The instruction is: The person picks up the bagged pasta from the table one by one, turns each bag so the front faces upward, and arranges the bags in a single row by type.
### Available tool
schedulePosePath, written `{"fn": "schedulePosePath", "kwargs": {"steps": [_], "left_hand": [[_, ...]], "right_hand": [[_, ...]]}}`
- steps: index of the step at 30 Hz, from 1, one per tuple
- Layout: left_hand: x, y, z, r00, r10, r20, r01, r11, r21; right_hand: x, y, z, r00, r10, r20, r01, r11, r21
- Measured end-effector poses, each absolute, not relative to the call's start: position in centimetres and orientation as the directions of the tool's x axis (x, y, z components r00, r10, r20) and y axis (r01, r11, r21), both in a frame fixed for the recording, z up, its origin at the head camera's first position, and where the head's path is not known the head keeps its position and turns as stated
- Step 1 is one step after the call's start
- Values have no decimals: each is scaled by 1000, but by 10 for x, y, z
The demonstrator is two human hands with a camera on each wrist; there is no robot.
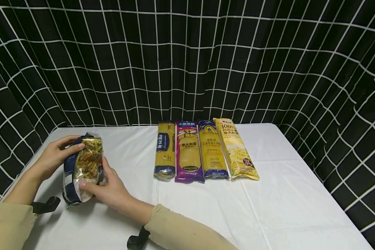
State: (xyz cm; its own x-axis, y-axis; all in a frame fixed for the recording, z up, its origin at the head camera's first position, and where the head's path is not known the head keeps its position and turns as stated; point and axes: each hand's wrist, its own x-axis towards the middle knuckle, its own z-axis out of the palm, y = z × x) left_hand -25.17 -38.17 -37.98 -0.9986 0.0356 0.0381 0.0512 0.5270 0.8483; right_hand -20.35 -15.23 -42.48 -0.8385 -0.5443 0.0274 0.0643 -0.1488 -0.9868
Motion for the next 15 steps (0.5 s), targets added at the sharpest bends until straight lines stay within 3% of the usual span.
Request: {"fn": "schedulePosePath", "kwargs": {"steps": [8,15], "left_hand": [[-253,-374,-373,-998,66,13,50,604,795],[-251,-365,-357,-991,132,10,103,724,682]], "right_hand": [[-201,-152,-422,-875,-484,-8,112,-185,-976],[-202,-146,-417,-899,-436,24,13,-80,-997]]}}
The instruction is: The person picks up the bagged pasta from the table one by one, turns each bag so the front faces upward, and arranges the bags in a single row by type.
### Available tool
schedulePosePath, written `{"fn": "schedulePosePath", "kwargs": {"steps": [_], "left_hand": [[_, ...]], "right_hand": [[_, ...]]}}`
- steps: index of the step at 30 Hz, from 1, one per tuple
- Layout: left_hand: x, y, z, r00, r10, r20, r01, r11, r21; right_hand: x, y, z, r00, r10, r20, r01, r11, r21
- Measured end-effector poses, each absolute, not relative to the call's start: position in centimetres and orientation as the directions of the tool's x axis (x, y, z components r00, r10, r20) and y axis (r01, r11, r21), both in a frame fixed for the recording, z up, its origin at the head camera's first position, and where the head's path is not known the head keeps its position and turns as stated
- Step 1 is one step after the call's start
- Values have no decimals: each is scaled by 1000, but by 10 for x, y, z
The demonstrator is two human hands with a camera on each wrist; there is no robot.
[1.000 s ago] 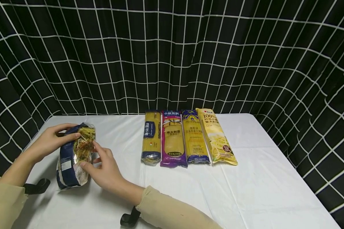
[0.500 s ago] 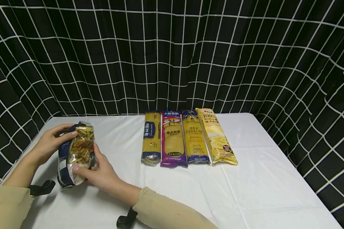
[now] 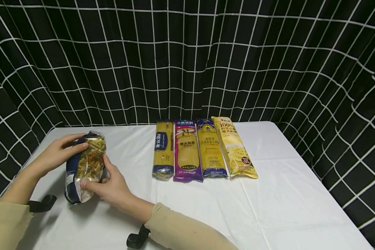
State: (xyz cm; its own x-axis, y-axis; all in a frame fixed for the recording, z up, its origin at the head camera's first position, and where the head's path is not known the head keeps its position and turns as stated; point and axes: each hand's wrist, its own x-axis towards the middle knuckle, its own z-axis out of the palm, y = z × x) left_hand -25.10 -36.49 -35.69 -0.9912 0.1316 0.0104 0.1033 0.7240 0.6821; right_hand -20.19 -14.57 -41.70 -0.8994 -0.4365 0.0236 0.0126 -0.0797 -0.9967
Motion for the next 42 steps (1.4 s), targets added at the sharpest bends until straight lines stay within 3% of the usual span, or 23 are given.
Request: {"fn": "schedulePosePath", "kwargs": {"steps": [9,21,31,37,42], "left_hand": [[-251,-344,-331,-986,169,-7,144,860,489],[-252,-324,-327,-985,172,25,164,872,461],[-249,-329,-330,-991,123,56,135,859,495],[-247,-341,-336,-994,103,43,108,804,585],[-246,-350,-341,-995,96,24,89,762,642]], "right_hand": [[-200,-143,-402,-915,-390,100,-173,155,-973],[-192,-147,-393,-922,-379,80,-189,261,-947],[-195,-138,-402,-903,-423,69,-167,199,-966],[-204,-132,-413,-901,-424,87,-127,67,-990],[-212,-134,-420,-917,-392,65,-97,62,-993]]}}
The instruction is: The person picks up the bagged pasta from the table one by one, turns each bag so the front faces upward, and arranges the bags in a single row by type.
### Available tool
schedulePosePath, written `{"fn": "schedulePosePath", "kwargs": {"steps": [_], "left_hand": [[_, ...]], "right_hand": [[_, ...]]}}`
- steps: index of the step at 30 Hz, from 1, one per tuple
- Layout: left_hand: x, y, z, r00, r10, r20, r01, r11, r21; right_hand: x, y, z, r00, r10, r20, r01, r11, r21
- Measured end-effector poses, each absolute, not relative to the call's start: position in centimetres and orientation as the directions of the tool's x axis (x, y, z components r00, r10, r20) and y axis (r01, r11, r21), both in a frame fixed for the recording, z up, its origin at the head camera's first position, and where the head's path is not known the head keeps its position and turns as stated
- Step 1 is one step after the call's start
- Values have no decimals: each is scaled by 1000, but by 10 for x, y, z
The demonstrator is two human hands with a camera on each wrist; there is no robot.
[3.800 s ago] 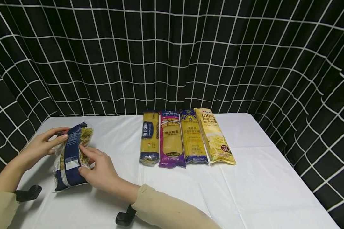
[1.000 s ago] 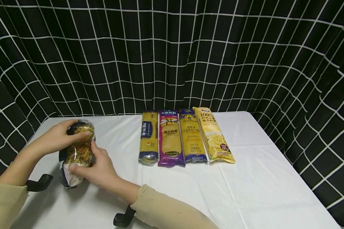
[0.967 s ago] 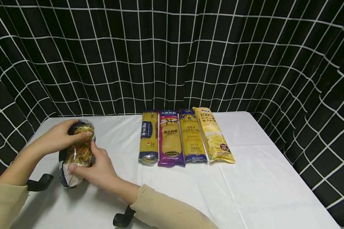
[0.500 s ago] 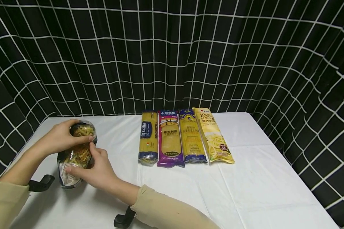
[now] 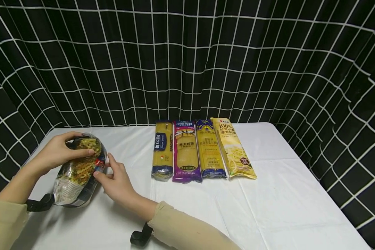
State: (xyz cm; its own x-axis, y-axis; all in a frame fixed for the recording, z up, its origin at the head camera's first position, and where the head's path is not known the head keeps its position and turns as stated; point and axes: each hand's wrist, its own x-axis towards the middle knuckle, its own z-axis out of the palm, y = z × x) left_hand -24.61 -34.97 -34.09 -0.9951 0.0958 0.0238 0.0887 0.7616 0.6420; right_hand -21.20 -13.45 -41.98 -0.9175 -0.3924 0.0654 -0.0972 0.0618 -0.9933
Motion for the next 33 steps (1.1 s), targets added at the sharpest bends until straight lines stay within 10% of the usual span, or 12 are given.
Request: {"fn": "schedulePosePath", "kwargs": {"steps": [15,33], "left_hand": [[-240,-353,-347,-989,148,-10,103,732,673],[-225,-351,-352,-983,178,-46,128,843,523]], "right_hand": [[-215,-149,-433,-925,-377,-41,143,-246,-959],[-203,-152,-422,-953,-298,-52,112,-188,-976]]}}
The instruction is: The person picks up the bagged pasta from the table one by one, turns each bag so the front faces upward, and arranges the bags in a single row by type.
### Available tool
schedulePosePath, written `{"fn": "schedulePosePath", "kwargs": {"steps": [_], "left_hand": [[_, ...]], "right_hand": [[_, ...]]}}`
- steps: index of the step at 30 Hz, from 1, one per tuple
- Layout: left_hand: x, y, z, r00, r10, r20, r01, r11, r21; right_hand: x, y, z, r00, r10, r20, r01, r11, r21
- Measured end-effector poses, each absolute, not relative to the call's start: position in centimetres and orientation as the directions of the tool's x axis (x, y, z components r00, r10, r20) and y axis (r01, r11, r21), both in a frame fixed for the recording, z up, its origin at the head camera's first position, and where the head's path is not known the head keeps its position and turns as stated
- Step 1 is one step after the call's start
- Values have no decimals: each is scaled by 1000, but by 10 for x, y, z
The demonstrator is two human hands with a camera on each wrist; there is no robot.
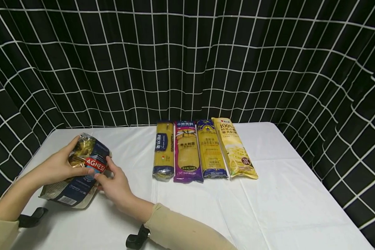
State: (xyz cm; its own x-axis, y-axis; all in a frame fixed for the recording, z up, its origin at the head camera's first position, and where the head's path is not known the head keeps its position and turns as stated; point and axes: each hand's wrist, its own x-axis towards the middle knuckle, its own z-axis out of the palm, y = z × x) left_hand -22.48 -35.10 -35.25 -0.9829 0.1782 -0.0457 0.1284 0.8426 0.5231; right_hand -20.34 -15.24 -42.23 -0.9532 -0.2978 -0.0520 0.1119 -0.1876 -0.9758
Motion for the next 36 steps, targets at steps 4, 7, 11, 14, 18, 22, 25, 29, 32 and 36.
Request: {"fn": "schedulePosePath", "kwargs": {"steps": [4,7,11,14,18,22,25,29,32,36], "left_hand": [[-225,-352,-355,-990,133,-38,94,846,525],[-225,-353,-356,-994,106,-20,79,842,533],[-225,-358,-358,-997,82,2,69,816,575],[-223,-362,-360,-997,70,-23,39,765,643],[-222,-367,-364,-996,49,-76,-20,699,715],[-223,-369,-367,-995,8,-98,-67,670,739],[-226,-369,-369,-994,-6,-110,-90,626,774],[-230,-364,-372,-993,5,-121,-99,546,832],[-236,-360,-375,-993,11,-121,-98,508,856],[-248,-350,-378,-993,14,-114,-91,502,860]], "right_hand": [[-205,-153,-426,-956,-289,-44,96,-168,-981],[-208,-152,-429,-956,-294,-23,75,-166,-983],[-212,-152,-431,-952,-307,0,59,-182,-981],[-213,-152,-431,-954,-298,-8,68,-192,-979],[-215,-152,-430,-959,-283,-25,73,-161,-984],[-219,-150,-430,-959,-278,-51,82,-101,-992],[-222,-147,-431,-951,-303,-64,111,-138,-984],[-230,-143,-430,-944,-327,-46,118,-203,-972],[-237,-138,-429,-948,-317,-21,82,-180,-980],[-248,-129,-428,-951,-308,2,40,-132,-990]]}}
